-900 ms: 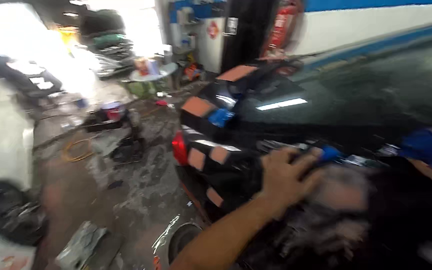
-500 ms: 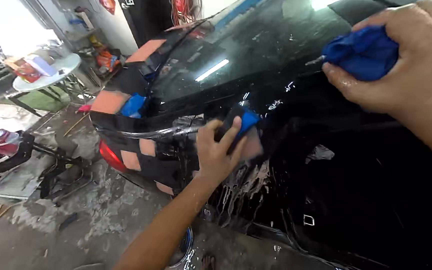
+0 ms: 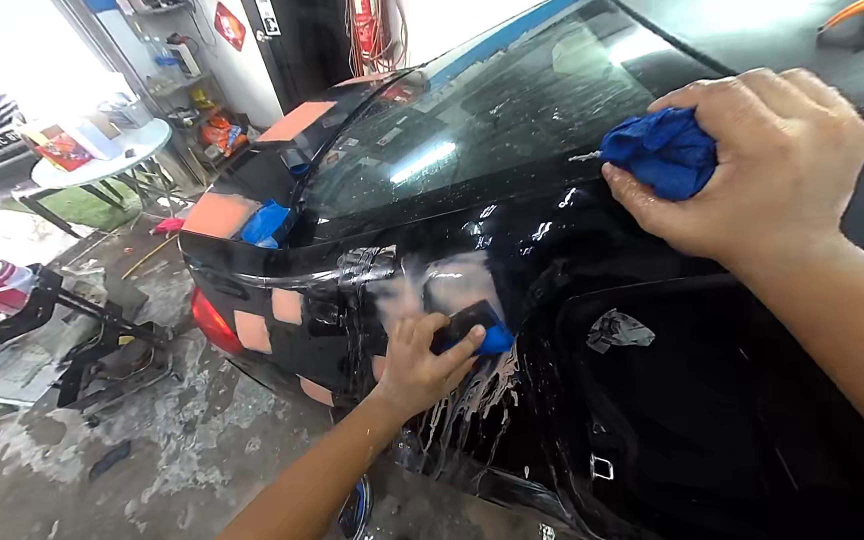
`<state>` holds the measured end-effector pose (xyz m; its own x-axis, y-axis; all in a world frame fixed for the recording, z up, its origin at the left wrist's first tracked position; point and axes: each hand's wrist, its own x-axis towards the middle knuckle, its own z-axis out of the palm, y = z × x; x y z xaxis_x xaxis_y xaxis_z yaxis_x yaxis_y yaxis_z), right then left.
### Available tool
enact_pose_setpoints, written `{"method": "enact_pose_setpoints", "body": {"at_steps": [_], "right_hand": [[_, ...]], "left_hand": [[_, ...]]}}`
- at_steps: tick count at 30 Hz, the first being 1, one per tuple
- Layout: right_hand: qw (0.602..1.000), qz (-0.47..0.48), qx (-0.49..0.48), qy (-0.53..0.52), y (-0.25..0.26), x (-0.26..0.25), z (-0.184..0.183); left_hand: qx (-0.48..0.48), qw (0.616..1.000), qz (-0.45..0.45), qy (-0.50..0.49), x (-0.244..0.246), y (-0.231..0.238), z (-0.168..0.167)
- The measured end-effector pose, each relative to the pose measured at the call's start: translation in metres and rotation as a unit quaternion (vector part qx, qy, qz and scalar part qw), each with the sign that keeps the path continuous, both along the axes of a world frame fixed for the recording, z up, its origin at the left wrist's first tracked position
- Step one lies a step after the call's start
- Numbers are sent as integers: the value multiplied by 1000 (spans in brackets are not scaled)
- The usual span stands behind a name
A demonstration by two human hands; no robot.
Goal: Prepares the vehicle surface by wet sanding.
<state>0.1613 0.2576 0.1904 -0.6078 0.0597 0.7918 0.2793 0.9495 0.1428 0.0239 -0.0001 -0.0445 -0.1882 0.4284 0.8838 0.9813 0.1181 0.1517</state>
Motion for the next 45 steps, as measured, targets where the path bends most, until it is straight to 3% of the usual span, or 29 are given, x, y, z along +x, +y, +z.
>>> {"method": "enact_pose_setpoints", "body": {"at_steps": [4, 6, 9, 11, 14, 16, 19, 21, 23, 25, 29, 31, 34, 36, 38, 40, 45], "right_hand": [[1000, -5, 0, 0, 1, -1, -3], [1000, -10, -2, -2, -2, 0, -3], [1000, -2, 9, 4, -2, 1, -2], [1000, -1, 10, 6, -2, 1, -1], [1000, -2, 7, 5, -2, 1, -4], [1000, -6, 5, 5, -4, 2, -6], [1000, -4, 13, 4, -4, 2, -3], [1000, -4, 15, 3, -3, 2, -1], [1000, -8, 10, -1, -3, 1, -2], [1000, -17, 4, -3, -5, 2, -4], [1000, -19, 11, -1, -4, 2, -3], [1000, -19, 12, 0, -3, 1, -1], [1000, -20, 2, -8, -4, 1, -3], [1000, -25, 1, -5, -6, 2, -4], [1000, -25, 4, -4, -7, 2, -4], [1000, -21, 7, -4, -6, 2, -3], [1000, -20, -2, -5, -6, 1, -5]], "left_hand": [[78, 988, 37, -124, -6, 39, 59], [60, 991, 40, -110, 8, 30, 43], [-17, 1000, -23, 9, 18, 1, -10], [-3, 1000, -21, 15, 8, 7, 8], [59, 994, 29, -92, 9, 32, 50], [43, 994, 27, -96, 19, 24, 35], [-29, 999, -23, 10, 18, -7, -9], [-21, 1000, -14, 14, 8, -2, 10], [27, 998, 16, -57, 5, 16, 37], [47, 994, 29, -96, 10, 23, 38], [-31, 999, -27, 19, 12, -15, -20], [-15, 1000, -19, 17, -2, -10, -3], [70, 989, 34, -123, -8, 14, 36], [73, 988, 38, -129, 3, 9, 23], [15, 999, 12, -46, 9, -13, -12], [-23, 1000, 0, 9, -3, -24, -19], [87, 977, 81, -175, -15, 5, 30]]}}
